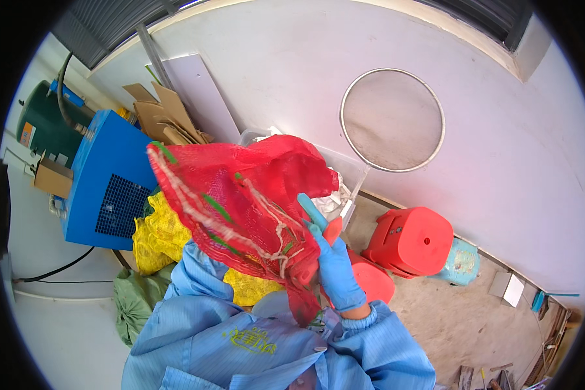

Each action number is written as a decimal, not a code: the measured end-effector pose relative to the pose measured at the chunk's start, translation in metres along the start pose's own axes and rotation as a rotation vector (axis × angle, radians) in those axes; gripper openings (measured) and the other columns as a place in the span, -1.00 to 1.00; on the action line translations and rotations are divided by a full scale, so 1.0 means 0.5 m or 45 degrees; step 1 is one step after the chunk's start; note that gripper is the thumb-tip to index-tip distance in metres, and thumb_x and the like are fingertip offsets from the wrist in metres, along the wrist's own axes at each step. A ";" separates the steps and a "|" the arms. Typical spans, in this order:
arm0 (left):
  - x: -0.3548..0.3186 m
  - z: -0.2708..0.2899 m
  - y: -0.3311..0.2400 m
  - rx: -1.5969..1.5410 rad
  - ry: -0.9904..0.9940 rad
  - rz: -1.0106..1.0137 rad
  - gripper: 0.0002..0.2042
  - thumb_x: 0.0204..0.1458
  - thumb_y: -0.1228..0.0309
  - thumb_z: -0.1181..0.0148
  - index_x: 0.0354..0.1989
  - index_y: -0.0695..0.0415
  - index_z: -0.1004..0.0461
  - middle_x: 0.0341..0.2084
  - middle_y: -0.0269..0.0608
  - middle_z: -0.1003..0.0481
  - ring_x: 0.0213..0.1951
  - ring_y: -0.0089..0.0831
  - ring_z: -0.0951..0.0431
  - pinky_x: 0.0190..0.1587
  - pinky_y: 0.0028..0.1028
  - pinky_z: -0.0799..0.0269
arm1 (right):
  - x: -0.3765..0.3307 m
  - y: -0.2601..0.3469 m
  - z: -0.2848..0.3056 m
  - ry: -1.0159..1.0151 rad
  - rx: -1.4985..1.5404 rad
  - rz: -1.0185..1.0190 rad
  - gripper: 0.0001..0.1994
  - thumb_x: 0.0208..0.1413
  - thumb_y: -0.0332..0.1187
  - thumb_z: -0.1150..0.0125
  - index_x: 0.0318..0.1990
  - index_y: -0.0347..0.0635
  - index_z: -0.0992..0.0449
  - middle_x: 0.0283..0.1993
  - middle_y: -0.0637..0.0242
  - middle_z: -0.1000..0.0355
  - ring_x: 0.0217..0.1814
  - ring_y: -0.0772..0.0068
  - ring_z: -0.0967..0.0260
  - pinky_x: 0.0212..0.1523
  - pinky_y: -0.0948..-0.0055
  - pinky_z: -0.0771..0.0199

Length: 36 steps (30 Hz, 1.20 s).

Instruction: The person picks up and shakes out several bags and then uses a fine-mesh strainer to scoop debris out of a floor drain, placing the debris into a plastic bag.

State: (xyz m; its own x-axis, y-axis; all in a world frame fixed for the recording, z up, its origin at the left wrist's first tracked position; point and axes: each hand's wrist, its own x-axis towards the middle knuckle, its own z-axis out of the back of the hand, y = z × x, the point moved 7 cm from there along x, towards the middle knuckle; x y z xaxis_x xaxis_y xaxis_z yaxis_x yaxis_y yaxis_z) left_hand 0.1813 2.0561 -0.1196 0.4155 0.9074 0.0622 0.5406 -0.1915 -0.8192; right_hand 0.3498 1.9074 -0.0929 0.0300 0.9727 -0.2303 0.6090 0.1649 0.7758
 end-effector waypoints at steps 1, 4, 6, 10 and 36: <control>0.011 0.004 0.005 -0.003 -0.011 -0.001 -0.60 0.12 0.25 0.01 0.06 0.25 -0.33 -0.01 -0.01 -0.41 0.00 -0.14 -0.43 0.06 -0.19 -0.37 | -0.018 0.013 -0.008 0.002 -0.106 0.051 -0.50 0.27 -0.27 0.15 0.34 -0.13 -0.03 0.38 0.25 0.01 0.38 0.31 0.02 0.34 0.39 0.05; 0.029 0.003 0.015 0.001 -0.024 -0.002 -0.60 0.12 0.26 0.00 0.07 0.25 -0.32 0.00 -0.01 -0.41 0.01 -0.16 -0.42 0.06 -0.20 -0.37 | -0.051 0.049 -0.025 0.022 -0.250 0.147 -0.48 0.23 -0.38 0.18 0.35 -0.16 0.02 0.41 0.24 0.07 0.43 0.30 0.11 0.37 0.37 0.13; 0.033 0.000 0.020 0.001 -0.023 -0.004 -0.60 0.12 0.27 0.00 0.07 0.24 -0.31 0.01 -0.01 -0.40 0.01 -0.16 -0.42 0.06 -0.21 -0.37 | -0.063 0.059 -0.026 -0.002 -0.249 0.217 -0.47 0.22 -0.41 0.16 0.35 -0.18 0.03 0.41 0.24 0.08 0.42 0.30 0.10 0.37 0.37 0.12; 0.044 -0.001 0.041 0.005 -0.020 0.001 -0.60 0.12 0.28 0.00 0.09 0.24 -0.30 0.02 0.00 -0.39 0.02 -0.18 -0.41 0.06 -0.22 -0.37 | -0.039 0.033 0.001 -0.301 -0.281 0.093 -0.54 0.18 -0.46 0.01 0.25 -0.24 -0.20 0.27 0.31 -0.18 0.28 0.45 -0.10 0.29 0.44 -0.04; 0.264 0.687 -0.143 -0.620 -0.451 -0.320 -0.71 0.11 0.49 0.08 -0.06 0.41 -0.38 -0.07 0.09 -0.45 -0.02 -0.08 -0.45 0.11 -0.16 -0.37 | -0.607 0.403 0.525 -1.472 -0.167 1.007 -0.57 0.24 -0.14 0.10 0.16 -0.18 -0.29 0.15 0.16 -0.32 0.10 0.21 -0.33 0.06 0.24 -0.40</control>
State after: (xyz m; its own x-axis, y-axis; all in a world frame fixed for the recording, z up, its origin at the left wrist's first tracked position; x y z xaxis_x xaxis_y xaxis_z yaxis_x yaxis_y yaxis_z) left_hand -0.0535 2.3181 -0.2487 0.0117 0.9991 -0.0417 0.8940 -0.0292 -0.4471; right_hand 0.6714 1.6024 -0.0211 0.9897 0.1425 -0.0098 0.0496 -0.2785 0.9592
